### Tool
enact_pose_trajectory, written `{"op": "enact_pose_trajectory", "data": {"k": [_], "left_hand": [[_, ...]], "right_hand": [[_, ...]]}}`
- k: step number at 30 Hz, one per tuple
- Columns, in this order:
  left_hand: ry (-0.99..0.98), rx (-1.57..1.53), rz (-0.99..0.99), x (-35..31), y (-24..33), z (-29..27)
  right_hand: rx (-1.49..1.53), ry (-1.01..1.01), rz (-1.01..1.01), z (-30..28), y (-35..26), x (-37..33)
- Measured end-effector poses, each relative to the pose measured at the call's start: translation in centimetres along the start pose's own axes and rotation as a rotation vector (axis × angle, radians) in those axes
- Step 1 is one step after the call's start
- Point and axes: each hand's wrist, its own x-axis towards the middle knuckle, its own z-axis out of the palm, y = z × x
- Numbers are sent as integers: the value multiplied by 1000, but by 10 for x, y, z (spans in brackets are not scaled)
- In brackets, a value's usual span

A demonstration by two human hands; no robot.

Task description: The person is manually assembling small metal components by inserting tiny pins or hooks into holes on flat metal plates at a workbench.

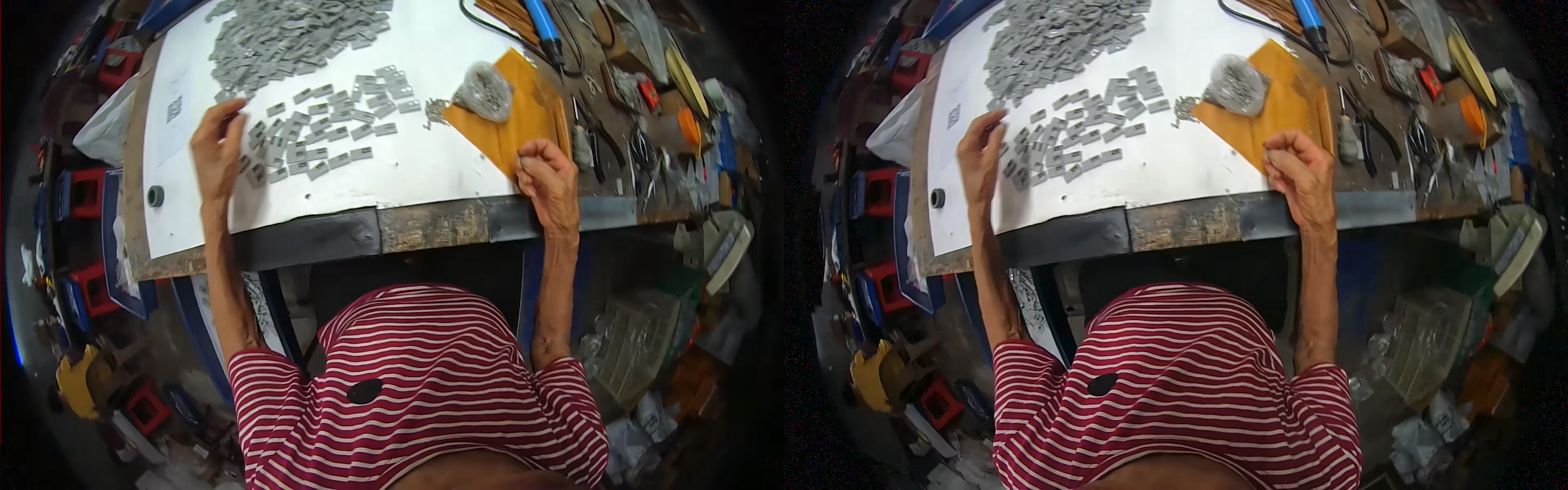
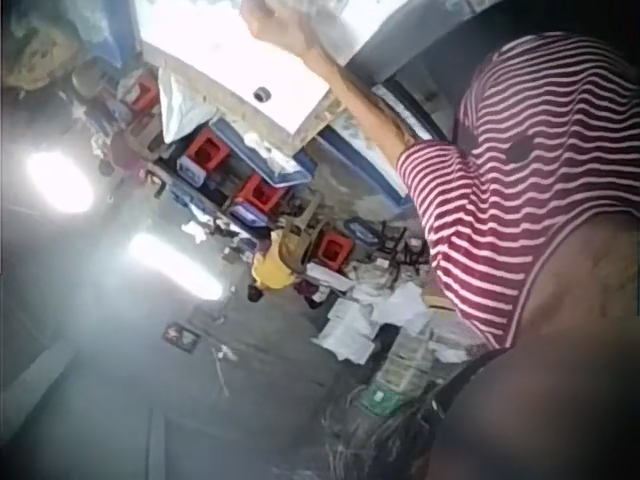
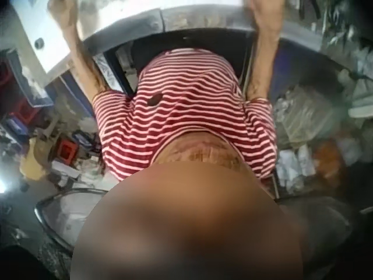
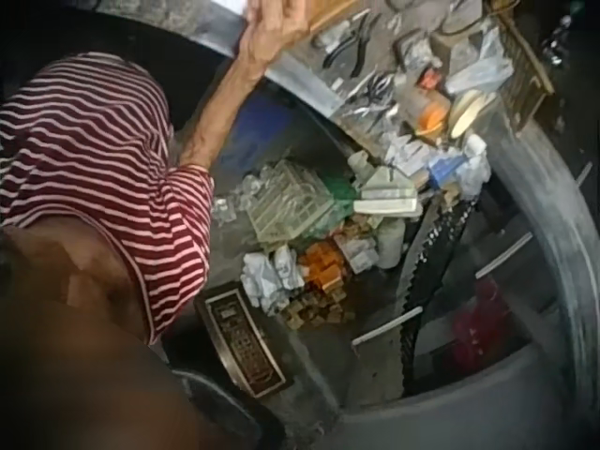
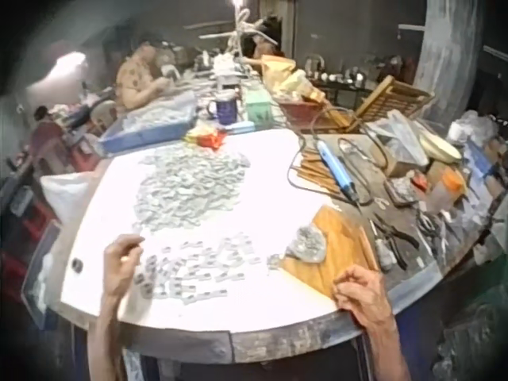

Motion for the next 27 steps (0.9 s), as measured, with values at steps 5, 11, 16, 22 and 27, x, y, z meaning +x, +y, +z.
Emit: {"op": "enact_pose_trajectory", "data": {"k": [5, 11, 16, 22, 27], "left_hand": [[-133, -28, 37, 32, 19, 42], [-181, 271, 205, 71, 5, 95], [-70, 510, 253, 83, -5, 125], [53, 587, 324, 86, -13, 141], [6, 588, 209, 93, -17, 135]], "right_hand": [[18, -25, -7, 10, -1, -3], [26, -8, 17, 11, -1, -9], [39, 2, 48, 10, -2, -15], [-42, -5, -3, 9, 3, -15], [-2, 48, 0, 9, 5, -8]]}}
